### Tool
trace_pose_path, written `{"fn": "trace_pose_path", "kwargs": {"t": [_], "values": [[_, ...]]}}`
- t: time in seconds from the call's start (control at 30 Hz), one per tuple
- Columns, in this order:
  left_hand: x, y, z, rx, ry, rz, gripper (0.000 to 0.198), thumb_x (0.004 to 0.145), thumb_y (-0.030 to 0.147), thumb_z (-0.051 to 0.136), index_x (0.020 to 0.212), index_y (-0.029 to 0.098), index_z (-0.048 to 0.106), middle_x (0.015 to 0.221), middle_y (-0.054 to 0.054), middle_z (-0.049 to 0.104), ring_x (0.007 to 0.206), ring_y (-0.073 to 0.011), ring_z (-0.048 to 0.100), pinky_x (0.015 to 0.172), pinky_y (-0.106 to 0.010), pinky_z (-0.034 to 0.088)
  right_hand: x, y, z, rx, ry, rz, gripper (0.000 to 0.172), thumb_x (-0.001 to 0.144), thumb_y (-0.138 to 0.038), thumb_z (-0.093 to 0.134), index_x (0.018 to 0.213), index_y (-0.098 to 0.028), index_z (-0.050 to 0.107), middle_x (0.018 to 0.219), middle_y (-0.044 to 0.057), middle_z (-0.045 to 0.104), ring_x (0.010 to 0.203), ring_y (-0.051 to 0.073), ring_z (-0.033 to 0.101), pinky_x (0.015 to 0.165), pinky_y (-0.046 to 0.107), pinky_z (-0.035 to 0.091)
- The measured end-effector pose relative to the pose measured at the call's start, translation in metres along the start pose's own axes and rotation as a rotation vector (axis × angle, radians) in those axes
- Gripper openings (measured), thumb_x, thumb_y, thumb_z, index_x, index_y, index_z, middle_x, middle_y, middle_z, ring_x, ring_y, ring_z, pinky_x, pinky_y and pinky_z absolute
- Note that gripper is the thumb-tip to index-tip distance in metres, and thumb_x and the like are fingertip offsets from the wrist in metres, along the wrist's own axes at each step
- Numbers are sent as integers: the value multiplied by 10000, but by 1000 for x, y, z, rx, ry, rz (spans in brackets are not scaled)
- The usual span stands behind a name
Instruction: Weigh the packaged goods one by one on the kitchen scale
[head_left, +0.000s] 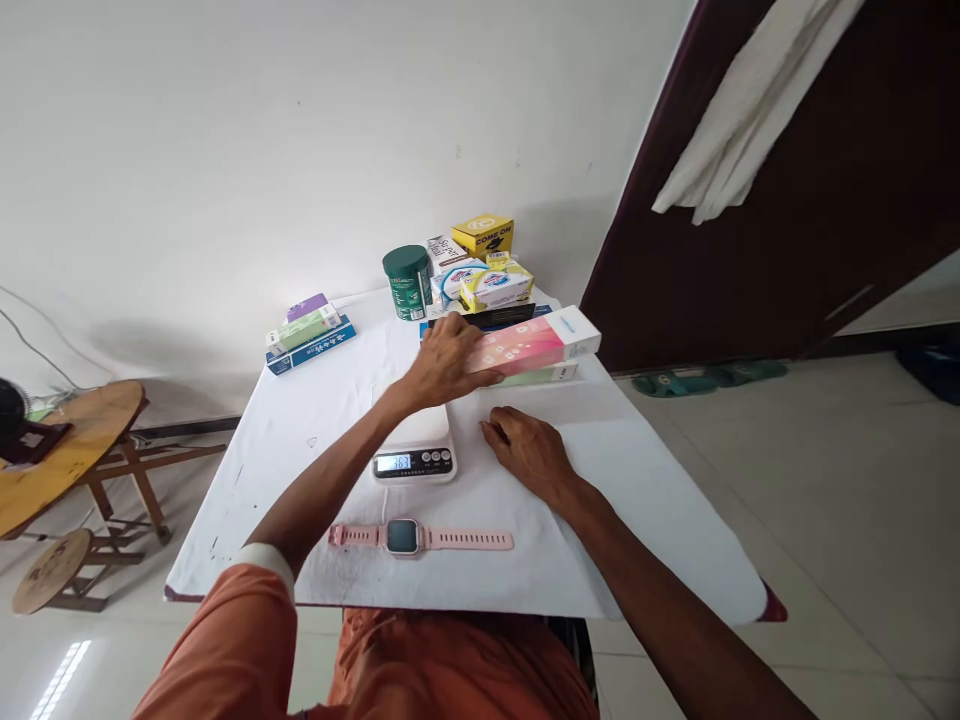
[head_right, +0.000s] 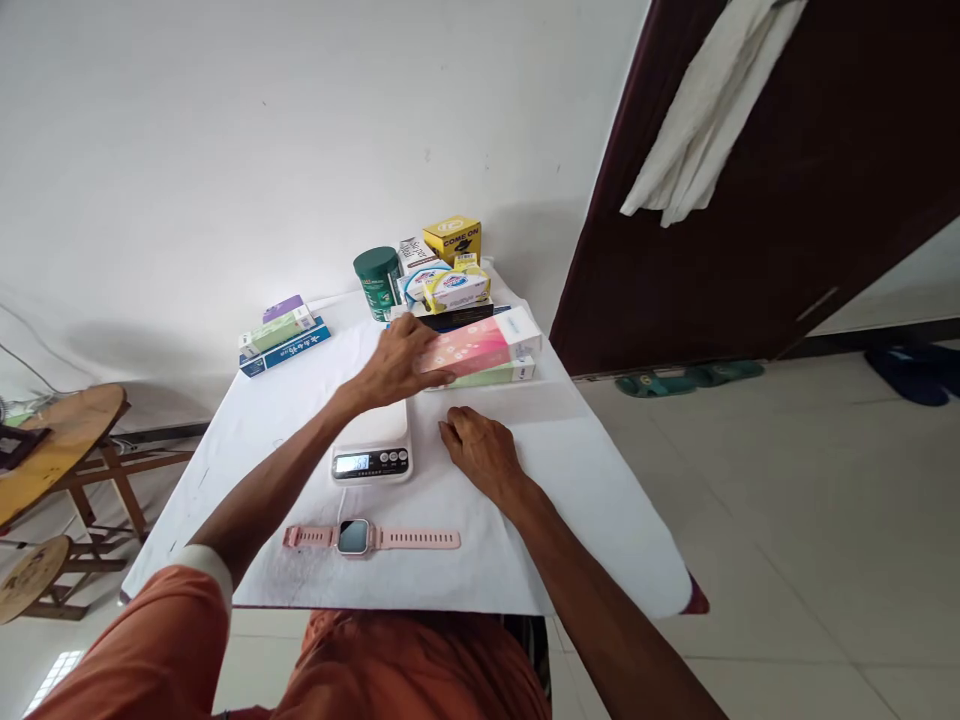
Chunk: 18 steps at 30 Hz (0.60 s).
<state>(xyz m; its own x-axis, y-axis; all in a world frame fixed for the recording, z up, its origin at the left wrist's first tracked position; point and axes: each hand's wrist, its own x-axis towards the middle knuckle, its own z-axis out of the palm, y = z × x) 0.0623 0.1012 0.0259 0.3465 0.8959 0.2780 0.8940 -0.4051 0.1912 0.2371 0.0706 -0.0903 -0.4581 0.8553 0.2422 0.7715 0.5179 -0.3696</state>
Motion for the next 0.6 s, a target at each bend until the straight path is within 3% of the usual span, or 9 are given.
{"fn": "trace_pose_path", "kwargs": {"t": [0.13,0.23,0.4,0.6], "values": [[-53,-28,-41,-31,-5,1,499,880,600,727,1183,212,643,1158,-99,558,1110,-292,529,981,-481,462,0,-1,-1,10,0,2,252,1020,-283,476,850,-198,643,893,74,730,778,207,657,652,312,322],[-92,-48,-54,-34,-58,-91,523,889,615,705,1200,199,643,1128,-94,534,1078,-285,525,955,-472,466,0,-1,0,25,11,0,243,1014,-279,475,849,-197,633,892,77,724,784,207,653,656,309,323],[-130,-66,-42,-43,-133,-191,483,890,581,713,1187,206,644,1117,-88,527,1095,-292,513,972,-493,453,-1,1,2,60,62,-9,253,991,-290,472,769,-212,567,802,57,682,704,188,598,634,304,305],[-136,-72,-29,-25,-181,-225,508,867,520,757,1249,208,637,1177,-111,525,1109,-307,501,988,-519,449,-2,1,3,102,110,-25,291,964,-296,457,681,-230,449,686,27,589,606,161,490,605,301,272]]}}
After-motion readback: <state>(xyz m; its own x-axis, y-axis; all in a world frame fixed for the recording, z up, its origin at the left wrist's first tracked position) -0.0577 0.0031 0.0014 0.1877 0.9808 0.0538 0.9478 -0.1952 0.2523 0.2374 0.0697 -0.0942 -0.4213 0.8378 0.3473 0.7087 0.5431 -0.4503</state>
